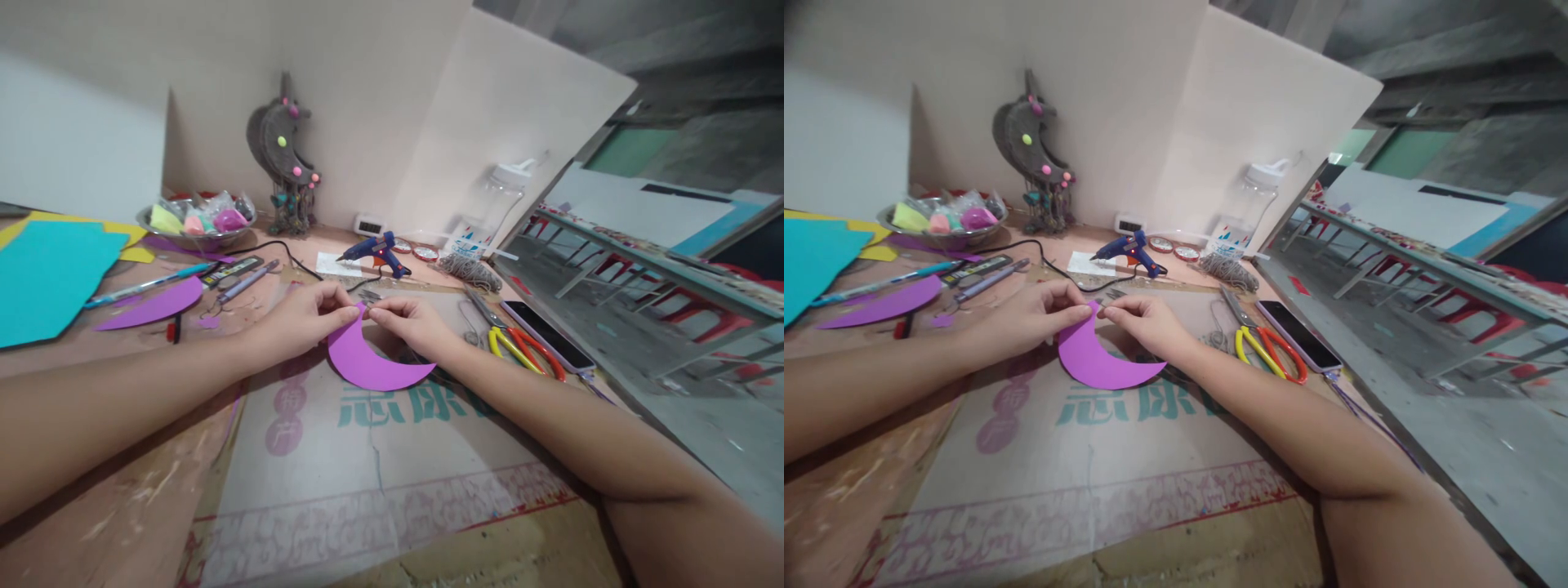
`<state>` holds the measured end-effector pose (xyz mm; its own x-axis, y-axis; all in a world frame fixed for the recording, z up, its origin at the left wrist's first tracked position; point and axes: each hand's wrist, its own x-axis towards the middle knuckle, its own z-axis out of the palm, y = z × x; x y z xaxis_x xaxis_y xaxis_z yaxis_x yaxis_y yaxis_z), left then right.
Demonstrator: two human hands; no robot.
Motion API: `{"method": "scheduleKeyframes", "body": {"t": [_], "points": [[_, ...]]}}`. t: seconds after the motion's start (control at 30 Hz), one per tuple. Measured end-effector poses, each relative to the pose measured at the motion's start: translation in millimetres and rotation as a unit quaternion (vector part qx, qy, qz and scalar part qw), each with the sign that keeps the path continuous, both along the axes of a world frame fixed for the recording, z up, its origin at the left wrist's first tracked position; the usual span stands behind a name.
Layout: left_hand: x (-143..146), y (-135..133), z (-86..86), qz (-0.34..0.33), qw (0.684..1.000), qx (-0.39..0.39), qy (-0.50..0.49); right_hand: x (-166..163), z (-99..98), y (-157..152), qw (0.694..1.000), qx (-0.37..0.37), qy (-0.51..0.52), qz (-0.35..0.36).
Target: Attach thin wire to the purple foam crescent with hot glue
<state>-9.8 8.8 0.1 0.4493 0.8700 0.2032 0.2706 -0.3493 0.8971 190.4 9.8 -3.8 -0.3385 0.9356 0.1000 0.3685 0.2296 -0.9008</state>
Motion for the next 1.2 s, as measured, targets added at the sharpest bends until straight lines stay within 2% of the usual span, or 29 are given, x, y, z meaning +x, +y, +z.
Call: {"method": "scheduleKeyframes", "body": {"t": [0.13,0.2,0.3,0.47,0.73,0.93,1.07,1.2], "points": [[-0.7,1.8,-1.9,-0.004,1.0,-0.008,-0.005,1.4,-1.5,0.0,0.999,0.002,-0.033,-0.01],[-0.8,2.5,-2.5,-0.003,1.0,-0.014,-0.004,1.8,0.7,-0.7,0.999,0.029,-0.037,-0.001],[-0.9,3.0,-2.6,-0.001,1.0,-0.012,0.005,1.5,5.6,-2.3,0.997,0.07,-0.018,0.005],[-1.0,4.0,-3.1,-0.01,0.999,0.006,0.035,-0.8,7.6,-5.2,0.995,0.093,0.013,-0.028],[0.3,3.6,-2.8,-0.033,0.997,0.024,0.064,-4.3,4.8,-9.7,0.998,0.052,0.01,-0.017],[1.7,0.9,-1.3,-0.04,0.997,0.025,0.062,-3.7,4.0,-9.9,0.999,0.052,0.001,-0.002],[1.5,0.6,-1.6,-0.038,0.997,0.023,0.062,-3.1,4.4,-9.0,0.998,0.063,-0.008,-0.019],[0.1,2.5,-3.7,-0.035,0.997,0.031,0.06,-2.1,2.5,-6.9,0.999,0.034,-0.01,-0.001]]}}
